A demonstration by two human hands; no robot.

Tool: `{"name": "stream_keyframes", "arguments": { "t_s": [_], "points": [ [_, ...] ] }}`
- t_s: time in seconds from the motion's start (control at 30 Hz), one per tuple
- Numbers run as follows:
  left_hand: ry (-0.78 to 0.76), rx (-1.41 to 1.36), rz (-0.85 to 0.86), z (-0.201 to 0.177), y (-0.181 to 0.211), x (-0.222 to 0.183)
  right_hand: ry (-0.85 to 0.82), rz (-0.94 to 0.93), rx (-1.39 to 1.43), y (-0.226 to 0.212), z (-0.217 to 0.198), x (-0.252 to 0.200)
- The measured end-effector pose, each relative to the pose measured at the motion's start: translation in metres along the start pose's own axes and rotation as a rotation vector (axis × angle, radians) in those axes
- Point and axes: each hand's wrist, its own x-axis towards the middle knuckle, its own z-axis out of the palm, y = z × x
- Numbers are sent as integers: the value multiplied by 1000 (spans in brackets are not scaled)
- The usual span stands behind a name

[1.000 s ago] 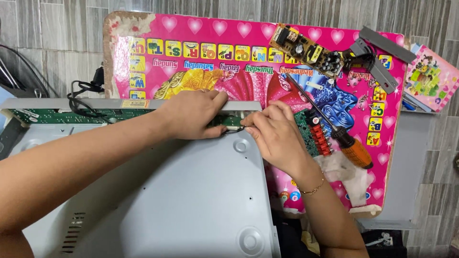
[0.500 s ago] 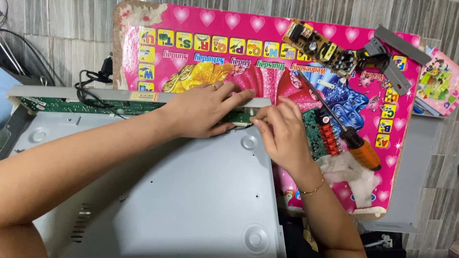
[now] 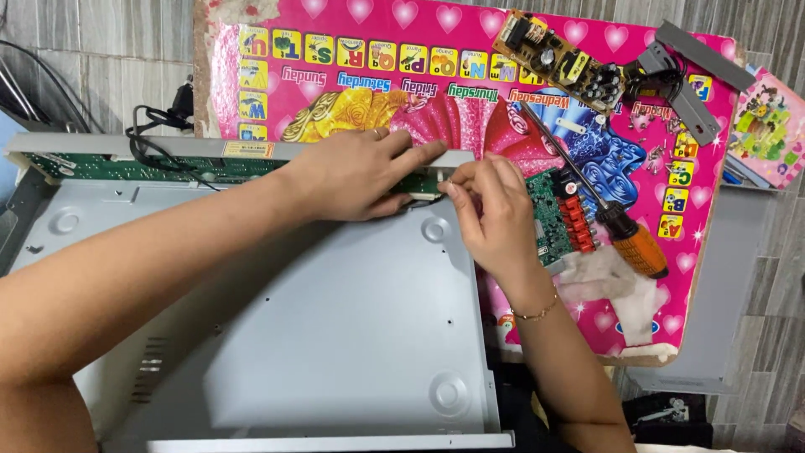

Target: Disassembling an electronic device by removing screws and circuit boards, then cleaning the components with a cloth.

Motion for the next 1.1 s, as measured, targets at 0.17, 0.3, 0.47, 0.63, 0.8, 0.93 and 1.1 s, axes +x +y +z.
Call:
{"name": "stream_keyframes", "arguments": {
  "t_s": [0.17, 0.3, 0.47, 0.63, 0.8, 0.93, 1.1],
  "points": [
    [-17, -78, 1, -3, -3, -1, 36, 14, 31, 3, 5, 2],
    [-12, -62, -17, -4, 0, -2, 29, 25, 38, 1, 4, 1],
    [-23, -49, -26, 0, 1, -3, 60, 31, 34, -2, 7, -1],
    [24, -41, 14, 2, 0, -5, 82, 26, 27, -2, 8, -1],
    [68, -31, 32, 0, -6, -1, 98, 71, 11, -2, 11, 4],
    [66, 137, 51, -18, -13, 8, 184, 16, -12, 9, 21, 18],
    [252, 464, 69, -5, -23, 7, 356, -134, -191, 23, 35, 21]
  ]
}}
